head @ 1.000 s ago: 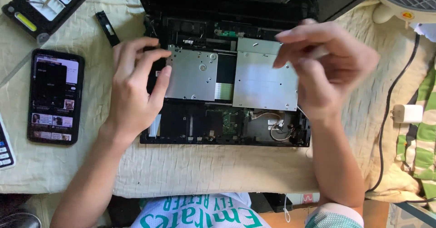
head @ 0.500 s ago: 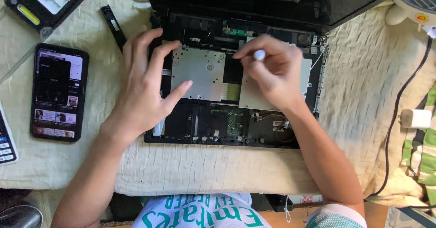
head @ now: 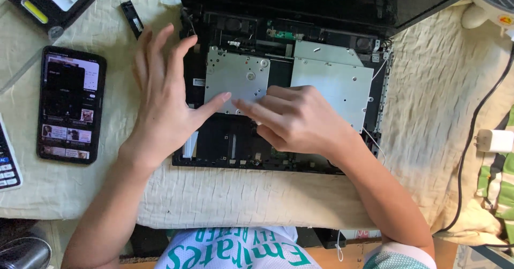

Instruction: Disassembling a laptop to remove the battery and keyboard, followed by fitting and testing an optical drive.

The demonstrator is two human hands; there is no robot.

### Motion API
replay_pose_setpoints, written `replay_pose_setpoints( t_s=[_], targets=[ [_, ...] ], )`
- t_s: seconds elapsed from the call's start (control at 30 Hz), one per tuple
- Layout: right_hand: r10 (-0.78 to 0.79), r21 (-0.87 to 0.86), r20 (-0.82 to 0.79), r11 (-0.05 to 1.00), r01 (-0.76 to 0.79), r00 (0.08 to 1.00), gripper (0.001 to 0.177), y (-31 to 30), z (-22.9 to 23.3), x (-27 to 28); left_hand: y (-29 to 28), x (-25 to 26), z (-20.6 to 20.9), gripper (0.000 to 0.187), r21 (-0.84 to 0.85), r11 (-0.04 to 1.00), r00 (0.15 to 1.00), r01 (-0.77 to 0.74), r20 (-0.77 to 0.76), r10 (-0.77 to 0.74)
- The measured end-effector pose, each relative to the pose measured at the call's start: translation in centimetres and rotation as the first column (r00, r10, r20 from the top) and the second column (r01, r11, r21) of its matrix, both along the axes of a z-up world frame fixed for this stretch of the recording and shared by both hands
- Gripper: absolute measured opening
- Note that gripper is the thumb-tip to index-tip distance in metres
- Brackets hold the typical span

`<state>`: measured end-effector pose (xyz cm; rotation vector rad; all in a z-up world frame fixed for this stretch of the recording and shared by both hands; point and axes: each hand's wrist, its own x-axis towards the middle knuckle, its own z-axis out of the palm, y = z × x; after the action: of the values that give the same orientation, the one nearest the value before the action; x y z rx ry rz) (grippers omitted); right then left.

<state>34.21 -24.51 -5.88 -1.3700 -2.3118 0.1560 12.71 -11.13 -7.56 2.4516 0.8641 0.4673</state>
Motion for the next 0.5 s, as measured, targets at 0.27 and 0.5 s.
replay_pose_setpoints(
  t_s=[0.27,0.5],
  targets=[
    [0.039,0.059,0.024,0.997,-0.041,0.999,0.036,0.2,-1.1,0.5,0.4,0.3,1.0,0.053,-0.021,0.993,0.951,0.112,0.293,-0.101],
    [0.090,0.064,0.031,0.994,-0.092,0.995,0.027,0.2,-1.6,0.4,0.8,0.1,0.8,0.032,0.007,0.999,0.935,0.032,0.353,-0.032]
  ],
)
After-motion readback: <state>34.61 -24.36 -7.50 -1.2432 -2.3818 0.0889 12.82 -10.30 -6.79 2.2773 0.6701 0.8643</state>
